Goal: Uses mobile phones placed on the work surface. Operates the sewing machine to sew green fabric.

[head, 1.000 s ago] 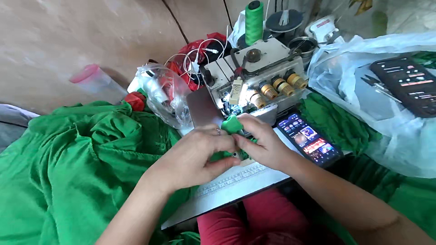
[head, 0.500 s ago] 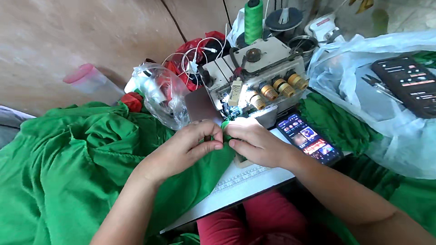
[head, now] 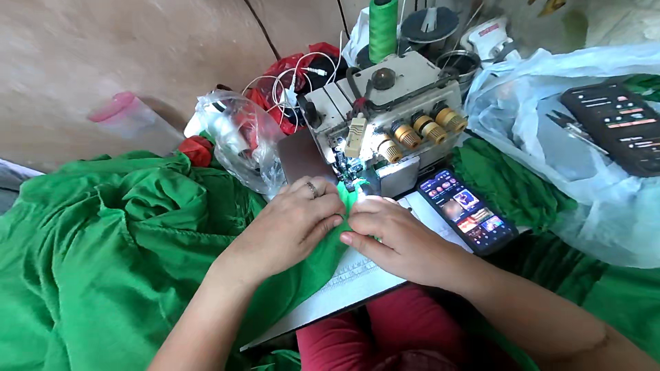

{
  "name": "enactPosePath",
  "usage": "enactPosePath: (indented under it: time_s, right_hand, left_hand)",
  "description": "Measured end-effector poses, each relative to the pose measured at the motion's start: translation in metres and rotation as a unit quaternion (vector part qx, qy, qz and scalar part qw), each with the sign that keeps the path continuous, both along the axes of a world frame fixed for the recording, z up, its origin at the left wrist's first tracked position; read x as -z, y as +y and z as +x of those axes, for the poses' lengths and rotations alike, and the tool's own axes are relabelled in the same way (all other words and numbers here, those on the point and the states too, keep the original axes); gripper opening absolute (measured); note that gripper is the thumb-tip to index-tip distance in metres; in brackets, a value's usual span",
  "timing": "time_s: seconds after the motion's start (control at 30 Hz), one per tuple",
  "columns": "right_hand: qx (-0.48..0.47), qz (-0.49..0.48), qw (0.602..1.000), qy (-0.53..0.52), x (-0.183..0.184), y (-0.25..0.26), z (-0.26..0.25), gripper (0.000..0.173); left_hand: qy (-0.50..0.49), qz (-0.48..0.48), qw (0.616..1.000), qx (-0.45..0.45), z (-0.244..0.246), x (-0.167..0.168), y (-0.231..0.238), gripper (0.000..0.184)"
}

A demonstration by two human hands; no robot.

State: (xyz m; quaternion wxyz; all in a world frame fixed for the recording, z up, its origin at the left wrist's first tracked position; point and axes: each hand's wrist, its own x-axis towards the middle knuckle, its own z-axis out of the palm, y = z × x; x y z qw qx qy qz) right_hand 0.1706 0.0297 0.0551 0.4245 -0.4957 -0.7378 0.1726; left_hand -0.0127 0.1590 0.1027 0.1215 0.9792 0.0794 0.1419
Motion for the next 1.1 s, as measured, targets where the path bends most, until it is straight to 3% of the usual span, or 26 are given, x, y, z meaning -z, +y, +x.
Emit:
enactPosePath:
  time_s: [0.1, 0.23, 0.4, 0.57, 0.73, 0.83, 1.1]
  right_hand:
    - [0.008, 0.057, 0.997, 0.042, 0.011, 0.007, 0.006, 0.022]
    - [-0.014, 0.083, 0.996, -0.025, 0.030, 0.030, 0.030, 0.022]
    - [0.007, 0.120, 0.992, -0.037, 0.026, 0.036, 0.039, 0.021]
    - [-0.004, 0.082, 0.995, 0.050, 0.018, 0.028, 0.033, 0.020]
    - [-0.040, 0.045, 0.997, 0.040, 0.026, -0.005, 0.026, 0.028]
    - [-0.027, 0.057, 0.998, 0.026, 0.044, -0.019, 0.022, 0.028]
    - [-0.011, 0.125, 0.991, 0.051, 0.065, 0.016, 0.037, 0.026]
  left_hand:
    - [-0.038, -0.090, 0.995, 0.035, -0.005, -0.008, 0.000, 0.027]
    - [-0.068, -0.183, 0.978, 0.069, -0.004, 0.001, 0.004, 0.024]
    - [-0.081, -0.199, 0.976, 0.033, -0.007, -0.001, 0.014, 0.021]
    - [-0.103, -0.198, 0.974, 0.027, -0.006, -0.001, 0.018, 0.018]
    - [-0.046, -0.095, 0.993, 0.054, 0.006, 0.005, -0.018, 0.025]
    - [-0.015, -0.020, 0.998, 0.053, 0.011, 0.023, -0.006, 0.026]
    - [-0.040, 0.064, 0.997, 0.008, 0.023, 0.022, -0.016, 0.025]
